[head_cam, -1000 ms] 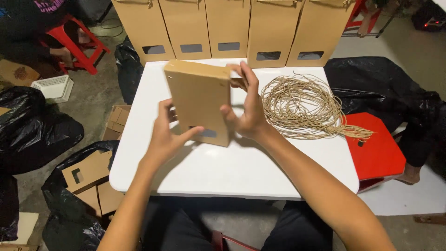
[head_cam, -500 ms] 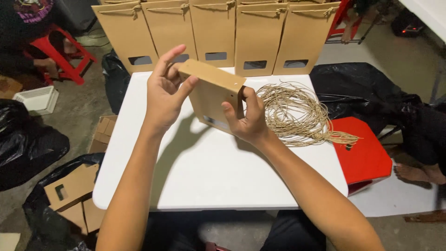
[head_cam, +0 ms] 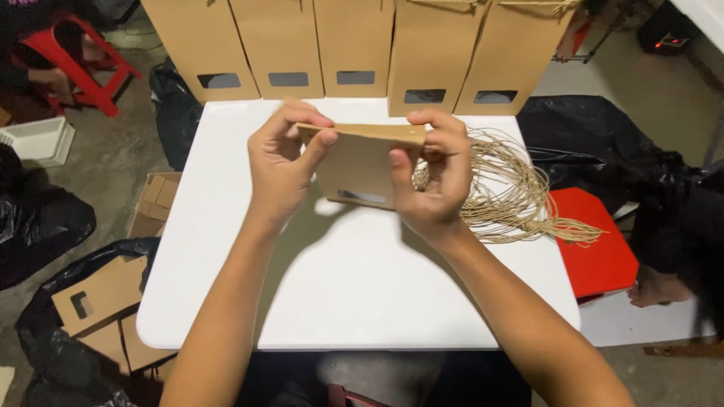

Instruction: Assembling paper gift bags by threading twine handles through pre-punched holes

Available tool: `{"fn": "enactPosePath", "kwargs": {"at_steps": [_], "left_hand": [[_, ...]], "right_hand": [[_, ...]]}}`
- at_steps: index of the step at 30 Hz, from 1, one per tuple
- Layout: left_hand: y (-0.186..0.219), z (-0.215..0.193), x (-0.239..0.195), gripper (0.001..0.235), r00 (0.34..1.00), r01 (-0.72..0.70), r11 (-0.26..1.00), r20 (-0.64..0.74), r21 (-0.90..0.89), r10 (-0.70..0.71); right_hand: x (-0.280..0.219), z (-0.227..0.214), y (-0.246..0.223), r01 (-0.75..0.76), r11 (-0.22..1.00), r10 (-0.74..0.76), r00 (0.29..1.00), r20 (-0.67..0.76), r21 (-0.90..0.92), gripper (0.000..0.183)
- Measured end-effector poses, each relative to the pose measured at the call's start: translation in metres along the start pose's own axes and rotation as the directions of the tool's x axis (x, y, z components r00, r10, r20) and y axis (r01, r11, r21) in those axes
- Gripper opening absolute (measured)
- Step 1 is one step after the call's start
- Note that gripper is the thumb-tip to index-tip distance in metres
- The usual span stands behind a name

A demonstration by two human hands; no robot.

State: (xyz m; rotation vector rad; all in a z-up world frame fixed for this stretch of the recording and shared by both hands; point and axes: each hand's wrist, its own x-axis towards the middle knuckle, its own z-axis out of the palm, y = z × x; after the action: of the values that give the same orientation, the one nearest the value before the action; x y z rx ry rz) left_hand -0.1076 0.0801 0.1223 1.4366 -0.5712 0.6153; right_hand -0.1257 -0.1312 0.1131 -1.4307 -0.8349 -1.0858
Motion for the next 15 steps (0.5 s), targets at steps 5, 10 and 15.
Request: {"fn": "enactPosePath", "kwargs": {"at_steps": [5, 10, 15], "left_hand": [[-0.002, 0.007, -0.005, 0.018, 0.999, -0.036, 0.997, -0.005, 0.061, 0.036], [-0.017, 0.010, -0.012, 0.018, 0.999, -0.038, 0.995, -0.008, 0.094, 0.039], [-0.002, 0.017, -0.020, 0.016, 0.987, -0.035, 0.969, -0.141, 0.243, 0.071]], "right_hand": [[-0.011, -0.002, 0.016, -0.053, 0.999, 0.053, 0.997, -0.049, 0.000, 0.042], [-0.001, -0.009, 0.024, -0.128, 0.987, 0.129, 0.992, 0.001, -0.093, 0.023], [0.013, -0.030, 0.033, 0.113, 0.901, -0.083, 0.993, 0.088, -0.420, 0.042]]}}
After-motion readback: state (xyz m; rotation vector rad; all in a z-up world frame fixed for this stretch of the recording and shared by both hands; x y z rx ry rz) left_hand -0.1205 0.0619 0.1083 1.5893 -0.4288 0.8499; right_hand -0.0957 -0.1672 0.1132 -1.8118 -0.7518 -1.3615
